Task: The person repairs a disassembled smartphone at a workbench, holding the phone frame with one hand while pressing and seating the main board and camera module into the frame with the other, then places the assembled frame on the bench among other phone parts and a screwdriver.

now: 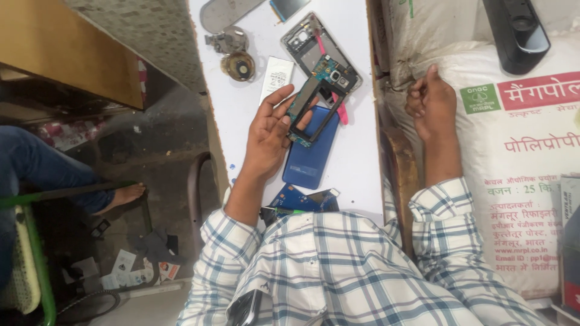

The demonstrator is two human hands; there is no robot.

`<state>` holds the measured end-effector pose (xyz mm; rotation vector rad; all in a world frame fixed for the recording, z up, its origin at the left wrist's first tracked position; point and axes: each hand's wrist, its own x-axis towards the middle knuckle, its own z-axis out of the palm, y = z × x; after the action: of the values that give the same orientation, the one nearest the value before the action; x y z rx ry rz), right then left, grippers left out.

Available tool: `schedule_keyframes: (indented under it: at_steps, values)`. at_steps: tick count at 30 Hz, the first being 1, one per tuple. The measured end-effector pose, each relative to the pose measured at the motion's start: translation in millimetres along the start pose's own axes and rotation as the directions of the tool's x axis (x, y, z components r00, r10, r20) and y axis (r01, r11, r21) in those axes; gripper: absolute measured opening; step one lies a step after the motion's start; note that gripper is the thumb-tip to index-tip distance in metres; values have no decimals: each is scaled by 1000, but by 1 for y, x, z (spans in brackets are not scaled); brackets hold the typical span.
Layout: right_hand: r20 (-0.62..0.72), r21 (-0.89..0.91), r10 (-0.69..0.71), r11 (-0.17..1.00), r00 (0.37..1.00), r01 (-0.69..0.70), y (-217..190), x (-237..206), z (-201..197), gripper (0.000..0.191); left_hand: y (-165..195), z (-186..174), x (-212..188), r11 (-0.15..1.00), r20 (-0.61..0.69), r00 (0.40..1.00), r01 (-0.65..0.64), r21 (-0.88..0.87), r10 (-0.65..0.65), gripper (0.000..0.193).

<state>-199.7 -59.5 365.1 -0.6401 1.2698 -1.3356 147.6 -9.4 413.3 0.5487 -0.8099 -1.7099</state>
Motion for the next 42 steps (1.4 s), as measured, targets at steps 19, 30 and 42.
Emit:
schedule_keyframes:
  at_steps: [19,30,42]
  values:
    - [250,263,-76,965,965,8,5,-5,-18,23,0,0,-3,999,3,1000,-4,31,4,45]
    - [312,298,-101,955,945,4,11,-2,-23,19,-2,-1,-4,1000,21,1000,-6,17,6,45]
    - [348,328,-144,944,926,24,8,-3,-24,26,-2,0,-3,1000,13,1000,4,27,-5,46]
